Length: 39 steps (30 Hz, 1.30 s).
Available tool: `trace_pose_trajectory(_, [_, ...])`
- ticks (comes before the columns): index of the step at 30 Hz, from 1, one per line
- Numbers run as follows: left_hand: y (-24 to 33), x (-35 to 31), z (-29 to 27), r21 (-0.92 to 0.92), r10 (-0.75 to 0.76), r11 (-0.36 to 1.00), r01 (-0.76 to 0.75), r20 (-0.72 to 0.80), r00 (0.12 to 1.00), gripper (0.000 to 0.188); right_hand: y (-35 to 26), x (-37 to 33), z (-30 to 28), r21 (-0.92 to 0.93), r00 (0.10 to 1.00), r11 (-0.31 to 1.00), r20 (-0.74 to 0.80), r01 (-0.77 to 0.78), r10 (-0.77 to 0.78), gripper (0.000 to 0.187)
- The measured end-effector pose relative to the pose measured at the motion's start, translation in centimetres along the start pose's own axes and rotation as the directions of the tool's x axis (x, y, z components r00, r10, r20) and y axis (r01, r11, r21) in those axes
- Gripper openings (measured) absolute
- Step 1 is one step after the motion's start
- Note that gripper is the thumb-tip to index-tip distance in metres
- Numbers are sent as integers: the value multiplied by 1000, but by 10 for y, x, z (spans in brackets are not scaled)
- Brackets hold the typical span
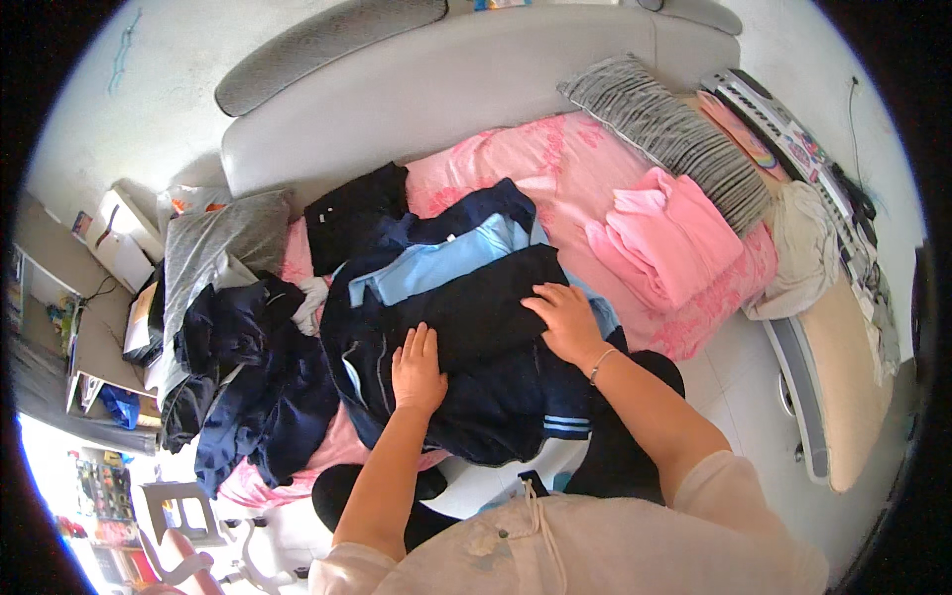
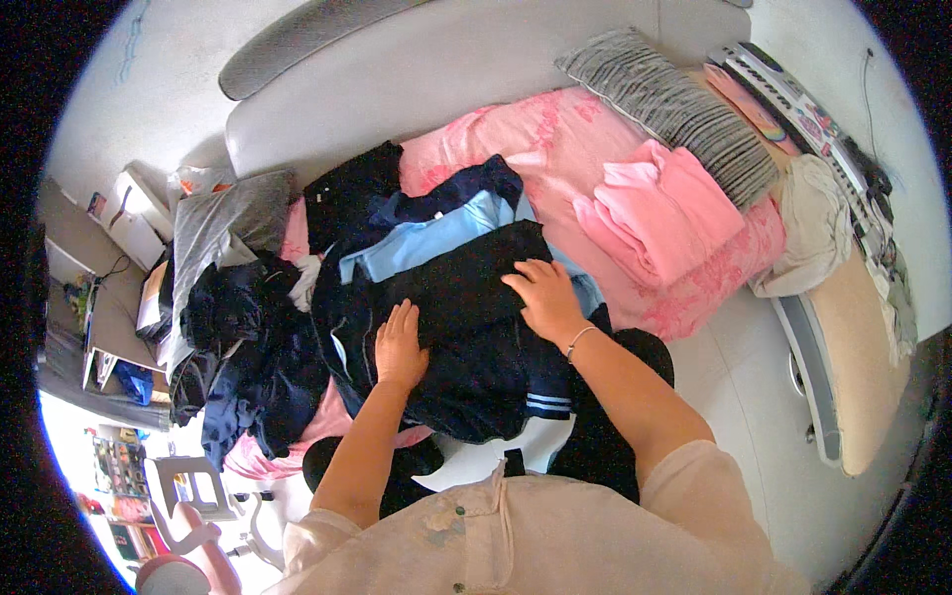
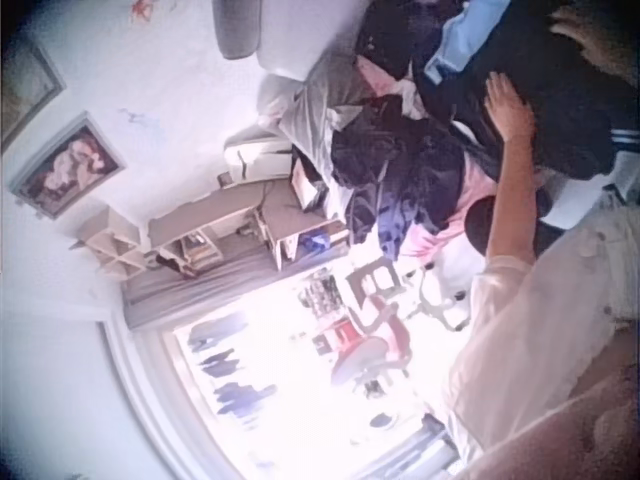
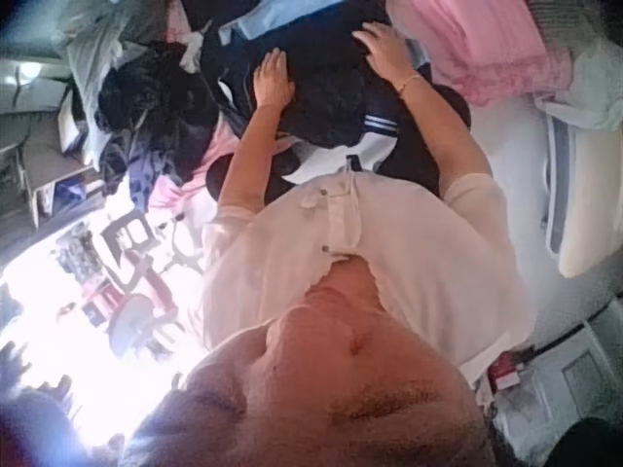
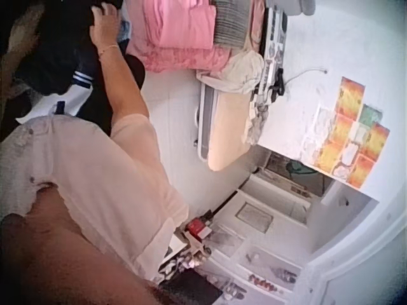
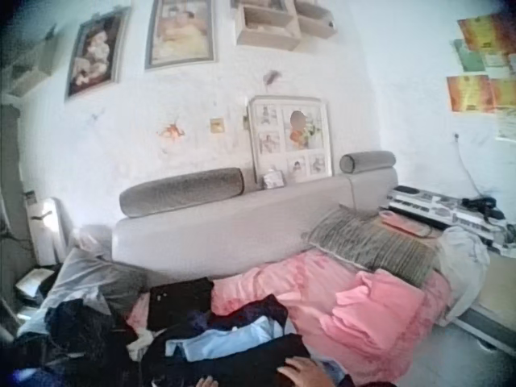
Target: The person folds several pieces of clothing on a pink patterned sofa. They fold a black garment, then a black pair of shorts, followed by a blue and black jacket, and finally a pair of dark pants, placing each folded item on the sofa.
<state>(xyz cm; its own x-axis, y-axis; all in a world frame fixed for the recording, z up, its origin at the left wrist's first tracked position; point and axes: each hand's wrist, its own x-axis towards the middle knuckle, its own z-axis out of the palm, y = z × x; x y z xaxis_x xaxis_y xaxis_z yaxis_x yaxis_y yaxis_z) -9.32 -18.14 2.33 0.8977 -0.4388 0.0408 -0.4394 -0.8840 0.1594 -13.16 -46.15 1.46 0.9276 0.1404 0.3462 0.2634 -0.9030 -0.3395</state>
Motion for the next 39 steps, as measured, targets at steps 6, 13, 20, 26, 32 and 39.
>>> trace_pose_trajectory(6, [-41, 8, -57, -386, -61, 919, -75, -327, 943, 31, -3, 51, -42, 348, 980, 929, -192, 125, -60, 26])
trace_pose_trajectory(13, [-71, 14, -119, -934, -333, 307, 184, 76, 940, 31, -19, 103, -73, 783, 910, 463, 339, -414, 240, 26])
trace_pose_trajectory(20, [-142, 79, -148, -977, -437, 196, 81, -13, 900, 37, -42, 215, -54, 835, 871, 247, 468, -492, 152, 30])
trace_pose_trajectory(26, [-230, 193, -211, -779, -522, 617, 110, -301, 798, 54, -49, 374, -8, 668, 945, 705, -5, -239, 326, 39])
trace_pose_trajectory(32, [-262, 198, -89, -408, -341, 883, 233, -217, 915, 67, -30, 335, 61, 299, 958, 949, -228, -98, 171, 37])
trace_pose_trajectory(39, [-162, 52, -24, -475, -369, 855, 208, -275, 888, 63, 21, 111, 38, 474, 866, 854, -311, -215, 391, 27])
